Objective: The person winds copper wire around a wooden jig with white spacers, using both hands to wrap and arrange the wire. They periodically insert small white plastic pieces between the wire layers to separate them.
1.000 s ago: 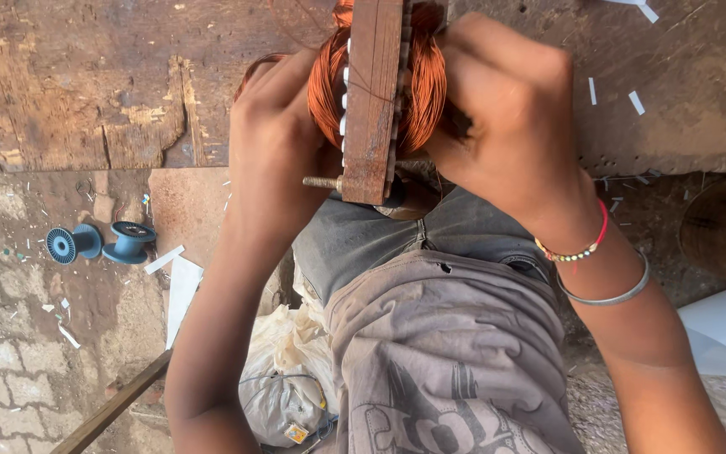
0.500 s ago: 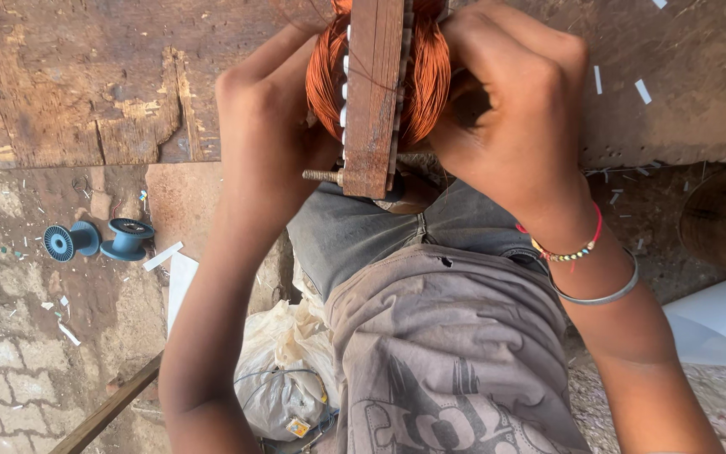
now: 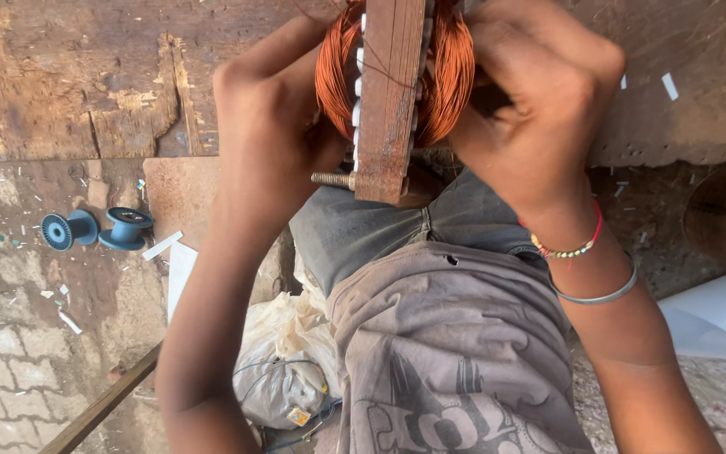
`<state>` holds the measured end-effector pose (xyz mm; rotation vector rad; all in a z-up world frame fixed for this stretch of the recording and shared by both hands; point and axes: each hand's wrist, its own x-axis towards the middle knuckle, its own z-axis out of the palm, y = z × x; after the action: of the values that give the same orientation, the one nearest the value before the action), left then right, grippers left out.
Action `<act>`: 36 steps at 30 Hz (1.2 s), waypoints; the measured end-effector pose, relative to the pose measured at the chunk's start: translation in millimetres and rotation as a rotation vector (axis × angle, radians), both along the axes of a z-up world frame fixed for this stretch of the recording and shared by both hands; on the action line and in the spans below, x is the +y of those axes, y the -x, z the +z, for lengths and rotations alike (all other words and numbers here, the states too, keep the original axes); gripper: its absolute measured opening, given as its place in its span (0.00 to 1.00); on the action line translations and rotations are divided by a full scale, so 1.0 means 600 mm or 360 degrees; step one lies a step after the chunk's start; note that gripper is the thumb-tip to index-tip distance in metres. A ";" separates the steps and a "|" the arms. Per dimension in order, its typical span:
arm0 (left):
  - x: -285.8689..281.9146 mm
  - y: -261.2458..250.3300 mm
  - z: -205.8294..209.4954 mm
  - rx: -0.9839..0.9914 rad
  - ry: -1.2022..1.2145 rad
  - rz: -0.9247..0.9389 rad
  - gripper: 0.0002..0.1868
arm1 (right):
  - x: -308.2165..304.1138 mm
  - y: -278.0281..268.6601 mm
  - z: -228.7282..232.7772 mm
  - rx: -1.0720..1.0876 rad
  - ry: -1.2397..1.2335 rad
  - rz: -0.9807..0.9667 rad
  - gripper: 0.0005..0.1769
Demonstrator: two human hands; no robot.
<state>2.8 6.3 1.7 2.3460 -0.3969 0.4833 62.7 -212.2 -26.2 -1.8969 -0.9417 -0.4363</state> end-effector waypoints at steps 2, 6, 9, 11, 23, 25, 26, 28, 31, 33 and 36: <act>0.002 0.001 -0.005 0.0020 -0.0034 0.0042 0.20 | 0.002 -0.002 0.000 -0.0028 0.0024 -0.0006 0.08; 0.001 0.008 -0.015 -0.0059 -0.0077 0.0050 0.19 | -0.001 -0.004 0.001 0.0012 0.0085 -0.0006 0.07; 0.002 0.007 -0.021 -0.0096 -0.0092 0.0046 0.22 | 0.000 -0.004 0.001 -0.0012 0.0136 -0.0010 0.08; 0.004 0.004 -0.022 -0.0073 -0.0100 0.0040 0.22 | 0.000 -0.003 0.001 -0.0044 0.0173 -0.0029 0.09; 0.011 0.001 -0.010 -0.0025 -0.0079 0.0009 0.17 | 0.005 -0.010 0.005 0.0014 0.0181 -0.0011 0.11; 0.009 0.000 -0.013 -0.0024 -0.0053 0.0055 0.14 | 0.008 -0.008 0.005 0.0027 0.0181 -0.0002 0.13; 0.007 -0.001 -0.014 -0.0025 -0.0039 0.0077 0.13 | 0.007 -0.007 0.004 0.0038 0.0175 0.0004 0.13; 0.005 0.000 -0.010 -0.0053 -0.0056 0.0111 0.15 | 0.006 -0.008 0.004 0.0053 0.0153 0.0004 0.12; 0.000 -0.002 -0.011 -0.0145 -0.0185 0.0140 0.19 | 0.005 -0.008 0.001 0.0089 0.0137 -0.0012 0.12; -0.002 0.004 -0.012 -0.0075 -0.0179 0.0131 0.17 | 0.005 -0.008 -0.001 0.0096 0.0143 -0.0027 0.11; 0.014 0.004 -0.010 0.0032 -0.0113 0.0082 0.18 | 0.008 -0.005 -0.002 0.0129 0.0142 -0.0034 0.10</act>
<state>0.5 14.5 -4.1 2.4325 -0.3503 0.4764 66.0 -207.4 -27.2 -1.9920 -0.9012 -0.3324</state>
